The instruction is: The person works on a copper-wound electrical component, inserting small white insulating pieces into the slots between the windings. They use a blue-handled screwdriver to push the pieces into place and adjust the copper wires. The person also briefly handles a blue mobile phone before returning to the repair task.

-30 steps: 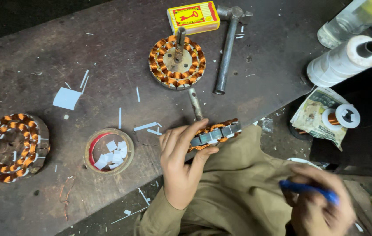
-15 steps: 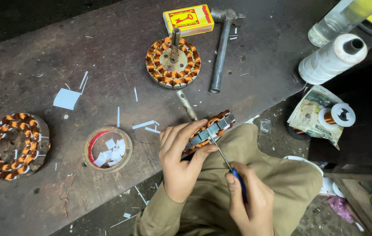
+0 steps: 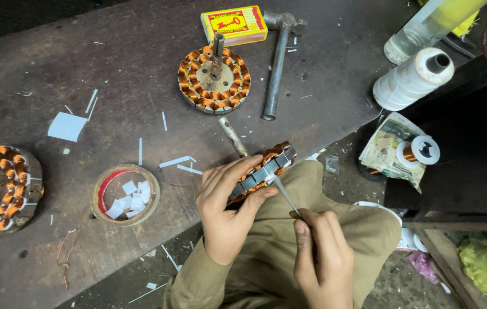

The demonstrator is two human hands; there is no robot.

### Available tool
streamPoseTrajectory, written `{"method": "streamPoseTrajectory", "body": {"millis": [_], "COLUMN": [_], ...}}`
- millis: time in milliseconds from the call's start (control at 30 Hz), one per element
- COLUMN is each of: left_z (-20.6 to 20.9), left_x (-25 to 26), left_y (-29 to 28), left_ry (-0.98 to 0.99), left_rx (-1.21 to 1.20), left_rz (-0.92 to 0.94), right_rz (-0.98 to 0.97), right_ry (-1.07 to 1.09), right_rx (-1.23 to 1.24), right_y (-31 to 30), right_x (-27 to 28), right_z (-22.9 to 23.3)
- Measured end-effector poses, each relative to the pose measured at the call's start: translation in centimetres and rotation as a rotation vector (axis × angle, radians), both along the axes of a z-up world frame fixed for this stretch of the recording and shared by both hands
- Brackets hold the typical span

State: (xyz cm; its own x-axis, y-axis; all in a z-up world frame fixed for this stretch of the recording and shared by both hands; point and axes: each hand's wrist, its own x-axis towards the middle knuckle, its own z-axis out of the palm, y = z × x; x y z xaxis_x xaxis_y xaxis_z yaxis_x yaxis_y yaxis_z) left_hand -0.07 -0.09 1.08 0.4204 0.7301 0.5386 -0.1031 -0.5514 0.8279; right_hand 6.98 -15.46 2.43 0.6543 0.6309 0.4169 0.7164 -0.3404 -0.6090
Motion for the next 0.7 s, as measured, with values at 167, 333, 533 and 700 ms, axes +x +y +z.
{"method": "streamPoseTrajectory", "body": {"millis": [167,333,533,700], "left_z": [0.23,0.08,0.12,-0.23], "left_x": [0.03,0.03,0.04,0.24], "left_y": [-0.07,-0.29,-0.24,-0.44], "left_ry": [-0.01,-0.009,-0.039,-0.055], "left_rx": [-0.007,-0.03,-0.022,0.015], "left_rz": [0.004,-0.005,-0.019,0.002], "right_rz": [-0.049,0.038,0.011,0.029], "right_ry": [0.238,0.037,0.003,0.039], "right_rx": [-0.004,0.024,-0.072,-0.032], "right_y": [-0.03,0.0,0.07,0.19], "right_x": [0.14,-0.09,-0.09,-0.39], "right_z": [-0.26,-0.02,0.01,0.13]}}
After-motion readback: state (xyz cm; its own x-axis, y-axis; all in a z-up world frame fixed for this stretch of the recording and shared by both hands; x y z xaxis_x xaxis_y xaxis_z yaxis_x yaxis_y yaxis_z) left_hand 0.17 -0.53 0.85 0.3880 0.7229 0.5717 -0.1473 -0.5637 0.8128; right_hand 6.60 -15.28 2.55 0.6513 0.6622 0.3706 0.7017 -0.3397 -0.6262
